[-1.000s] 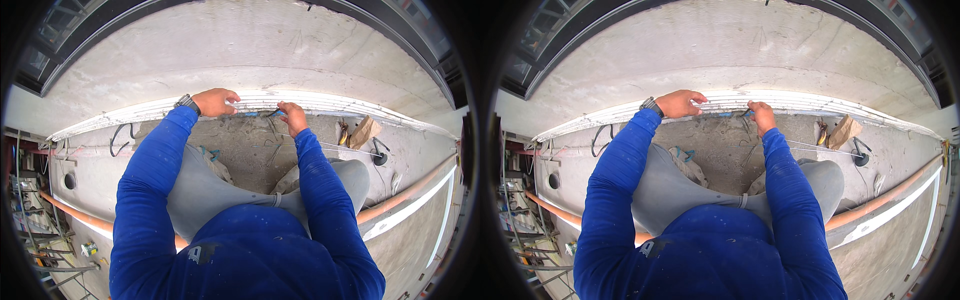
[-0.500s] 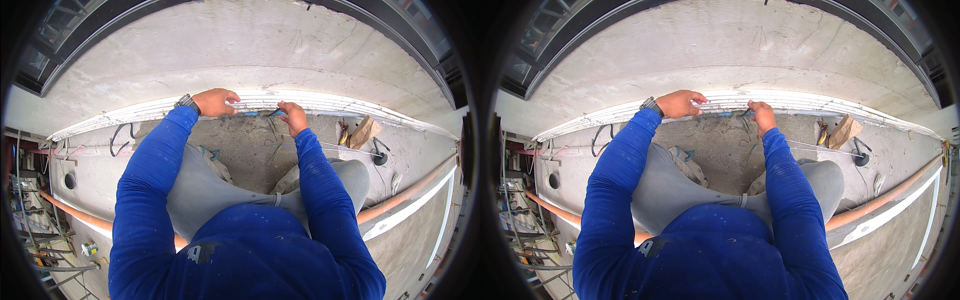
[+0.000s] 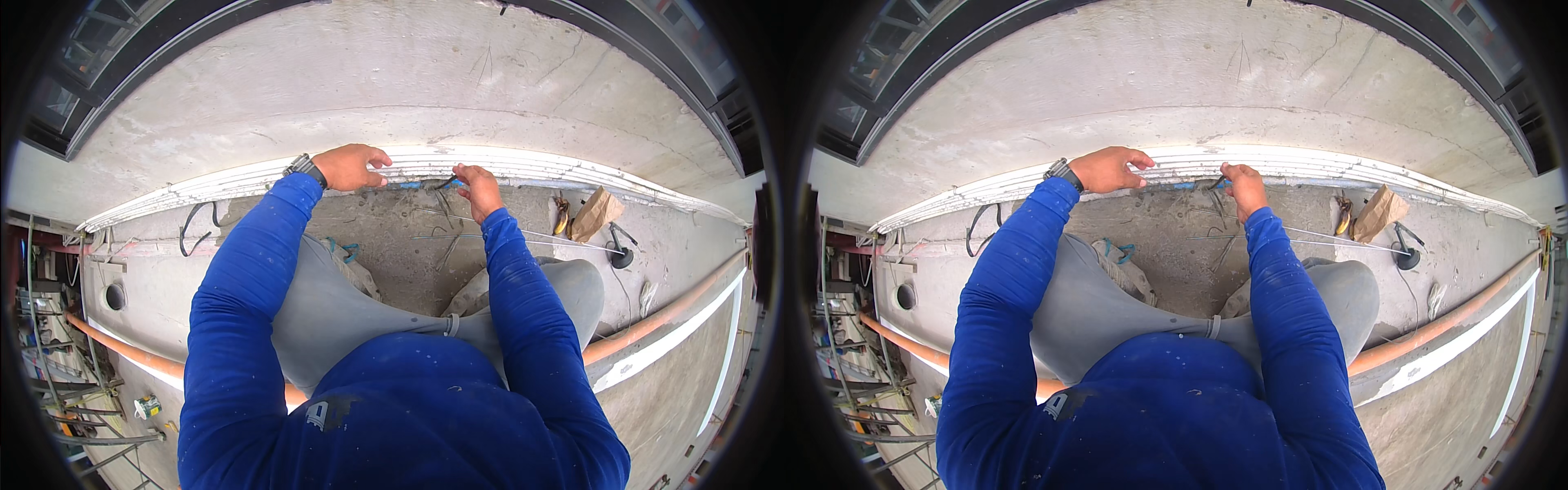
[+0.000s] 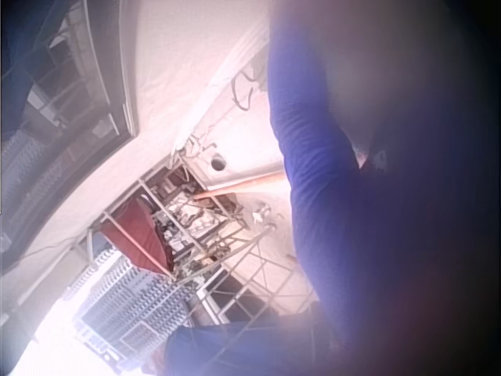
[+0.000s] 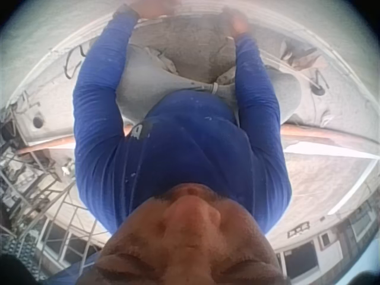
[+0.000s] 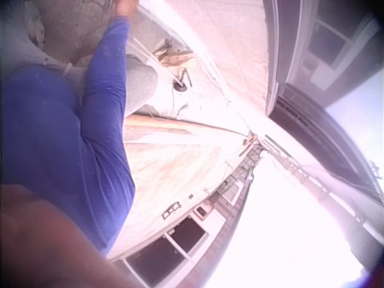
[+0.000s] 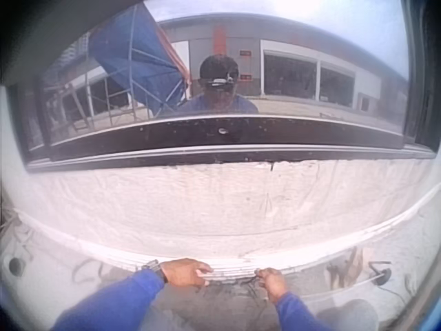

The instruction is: The person is installing an LED light strip on the ceiling. They are connecting wires and securing the strip in place.

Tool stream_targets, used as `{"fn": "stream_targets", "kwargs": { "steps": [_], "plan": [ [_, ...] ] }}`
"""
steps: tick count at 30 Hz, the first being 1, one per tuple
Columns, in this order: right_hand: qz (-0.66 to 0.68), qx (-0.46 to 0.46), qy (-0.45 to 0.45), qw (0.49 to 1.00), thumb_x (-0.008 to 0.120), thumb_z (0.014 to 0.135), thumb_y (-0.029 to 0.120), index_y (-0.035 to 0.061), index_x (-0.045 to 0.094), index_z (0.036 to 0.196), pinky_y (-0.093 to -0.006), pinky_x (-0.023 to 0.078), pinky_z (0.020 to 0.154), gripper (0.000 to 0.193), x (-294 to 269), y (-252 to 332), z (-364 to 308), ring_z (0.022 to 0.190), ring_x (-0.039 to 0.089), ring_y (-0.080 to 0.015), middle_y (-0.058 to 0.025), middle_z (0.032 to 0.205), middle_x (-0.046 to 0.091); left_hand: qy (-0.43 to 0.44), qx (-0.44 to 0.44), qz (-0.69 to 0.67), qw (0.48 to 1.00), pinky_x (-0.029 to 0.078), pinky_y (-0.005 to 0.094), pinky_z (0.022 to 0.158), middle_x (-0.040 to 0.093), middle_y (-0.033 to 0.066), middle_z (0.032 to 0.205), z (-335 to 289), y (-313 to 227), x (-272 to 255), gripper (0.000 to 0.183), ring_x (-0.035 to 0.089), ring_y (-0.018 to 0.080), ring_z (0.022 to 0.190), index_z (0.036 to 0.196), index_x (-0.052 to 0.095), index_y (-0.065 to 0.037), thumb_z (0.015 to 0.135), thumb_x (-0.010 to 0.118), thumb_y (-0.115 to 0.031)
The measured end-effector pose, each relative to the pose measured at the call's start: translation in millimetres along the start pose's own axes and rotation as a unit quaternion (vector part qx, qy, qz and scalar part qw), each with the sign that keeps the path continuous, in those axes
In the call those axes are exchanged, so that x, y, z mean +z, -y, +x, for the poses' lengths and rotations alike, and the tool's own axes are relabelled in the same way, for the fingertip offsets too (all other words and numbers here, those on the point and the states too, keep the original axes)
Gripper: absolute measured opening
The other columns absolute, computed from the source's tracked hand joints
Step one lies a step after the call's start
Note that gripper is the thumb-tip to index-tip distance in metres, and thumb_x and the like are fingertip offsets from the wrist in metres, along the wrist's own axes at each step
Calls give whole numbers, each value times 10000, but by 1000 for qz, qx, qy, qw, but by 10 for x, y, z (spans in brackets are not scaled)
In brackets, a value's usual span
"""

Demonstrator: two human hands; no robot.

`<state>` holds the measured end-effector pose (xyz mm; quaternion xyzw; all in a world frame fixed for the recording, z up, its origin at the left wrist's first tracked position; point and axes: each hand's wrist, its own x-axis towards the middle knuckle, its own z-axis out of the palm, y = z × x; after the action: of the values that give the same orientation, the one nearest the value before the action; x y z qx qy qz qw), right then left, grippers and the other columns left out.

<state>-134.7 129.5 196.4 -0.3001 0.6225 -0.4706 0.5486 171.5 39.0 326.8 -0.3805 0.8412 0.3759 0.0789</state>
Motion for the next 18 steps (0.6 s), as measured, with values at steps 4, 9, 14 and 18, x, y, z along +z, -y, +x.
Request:
{"fn": "stream_targets", "kwargs": {
  "steps": [4,9,14,18],
  "plan": [
    [-5,-1,1,1000,656,1001,316,82,688,1137,-370,450,918,273,-31,-37,39,1157,585,-175,-32,1210,716,0,-2,2,1000,456,406,1131,624,154,1439,3,-22,-6,577,568,300,1355,1452,573,-62,957,725,-315],
    [-9,1,-4,1000,671,993,315,94,702,1104,-367,451,911,249,-25,-57,65,1133,591,-160,-14,1168,723,-1,12,1,1000,452,426,1116,617,210,1421,0,9,-5,597,577,345,1335,1435,586,-60,959,697,-403],
    [-15,2,-7,1000,682,983,312,102,715,1061,-369,445,905,227,-22,-46,54,1119,590,-152,-5,1136,725,2,8,-2,1000,449,426,1121,612,213,1430,0,9,0,600,576,348,1338,1441,583,-61,956,699,-395],
    [-18,0,-8,1000,683,976,311,105,717,1041,-366,440,901,219,-13,-31,40,1108,589,-149,0,1121,726,-1,8,-4,1000,448,424,1124,610,214,1434,5,20,4,604,575,347,1341,1443,583,-61,951,705,-389]
  ]
}}
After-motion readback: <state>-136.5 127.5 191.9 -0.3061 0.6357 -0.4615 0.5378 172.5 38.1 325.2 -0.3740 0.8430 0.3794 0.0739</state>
